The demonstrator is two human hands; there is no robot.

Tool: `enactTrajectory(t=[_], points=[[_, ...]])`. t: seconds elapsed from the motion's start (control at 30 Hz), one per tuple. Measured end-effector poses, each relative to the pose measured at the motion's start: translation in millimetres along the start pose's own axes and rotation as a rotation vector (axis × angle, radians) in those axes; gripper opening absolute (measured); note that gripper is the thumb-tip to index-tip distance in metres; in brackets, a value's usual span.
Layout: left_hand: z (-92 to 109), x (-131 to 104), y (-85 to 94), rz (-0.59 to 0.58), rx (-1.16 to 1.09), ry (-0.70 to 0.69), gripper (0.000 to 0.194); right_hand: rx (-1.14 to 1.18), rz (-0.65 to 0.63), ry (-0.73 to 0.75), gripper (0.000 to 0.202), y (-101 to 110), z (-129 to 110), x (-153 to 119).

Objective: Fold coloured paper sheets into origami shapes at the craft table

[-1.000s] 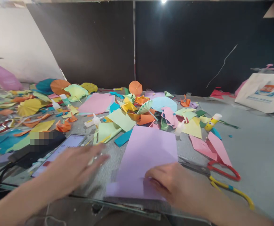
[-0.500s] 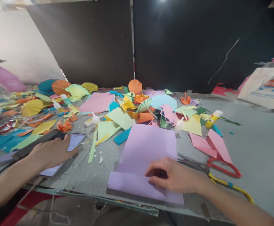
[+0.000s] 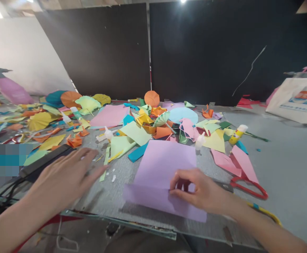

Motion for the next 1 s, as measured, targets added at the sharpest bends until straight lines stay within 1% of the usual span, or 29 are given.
enactTrajectory(t=[0.03, 0.07, 0.1, 0.13, 0.17, 0.23, 0.27, 0.33, 0.37, 0.4, 0.43, 0.5, 0.63, 0.7, 0.77, 0.87, 1.0], points=[[14.2, -2.8, 8.5, 0.091, -0.136, -0.094, 0.040, -0.007, 0.036, 0.020, 0.017, 5.2, -4.1, 0.9], [28.6, -5.8, 14.7, 0.135, -0.269, -0.180, 0.042, -0.007, 0.071, 0.035, 0.017, 10.4, -8.5, 1.8], [42.0, -8.1, 18.6, 0.162, -0.318, -0.210, 0.049, 0.007, 0.102, 0.043, 0.017, 15.3, -12.8, 2.6], [55.7, -9.6, 20.3, 0.158, -0.357, -0.245, 0.059, 0.035, 0.127, 0.043, 0.017, 19.5, -16.8, 3.1], [68.8, -10.2, 21.3, 0.186, -0.443, -0.264, 0.066, 0.075, 0.146, 0.039, 0.016, 22.7, -20.3, 3.1], [93.0, -9.1, 20.2, 0.260, -0.599, -0.293, 0.067, 0.175, 0.161, 0.018, 0.018, 25.7, -24.8, 2.2], [103.3, -8.0, 19.4, 0.344, -0.665, -0.306, 0.062, 0.225, 0.161, 0.002, 0.019, 25.6, -25.6, 1.5], [120.6, -5.8, 16.1, 0.492, -0.728, -0.334, 0.037, 0.305, 0.151, -0.026, 0.022, 23.3, -24.0, 1.0], [127.6, -5.2, 14.2, 0.579, -0.704, -0.361, 0.028, 0.330, 0.147, -0.038, 0.023, 21.5, -21.6, 1.5], [133.7, -4.7, 11.4, 0.635, -0.666, -0.390, 0.025, 0.348, 0.145, -0.048, 0.024, 19.4, -18.3, 2.7], [139.0, -3.9, 7.6, 0.646, -0.651, -0.425, 0.024, 0.364, 0.145, -0.058, 0.024, 17.0, -14.1, 4.5], [146.2, -1.5, -2.5, 0.599, -0.698, -0.436, 0.022, 0.408, 0.135, -0.079, 0.027, 11.0, -3.9, 9.1], [152.7, 5.1, -29.6, 0.449, -0.927, -0.294, 0.016, 0.542, 0.111, -0.151, 0.033, -4.0, 18.6, 15.7], [155.0, 6.8, -41.9, 0.413, -1.014, -0.243, 0.015, 0.562, 0.108, -0.176, 0.033, -10.3, 26.6, 15.6], [156.6, 7.0, -50.1, 0.396, -1.070, -0.207, 0.015, 0.559, 0.102, -0.189, 0.034, -14.6, 31.1, 14.0], [157.3, 5.8, -54.0, 0.387, -1.102, -0.167, 0.016, 0.564, 0.093, -0.185, 0.034, -16.1, 32.0, 11.6], [156.6, 3.9, -51.6, 0.399, -1.068, -0.142, 0.016, 0.553, 0.070, -0.116, 0.030, -12.3, 27.7, 11.2]])
Point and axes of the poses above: each hand's wrist, its own x-axis towards the middle knuckle, its own y-axis out of the back of the hand, z = x × y, the point moved 2 cm from there along x, towards the middle knuckle, and after that the axes turned 10 degrees about z, right-handed, at the moved point
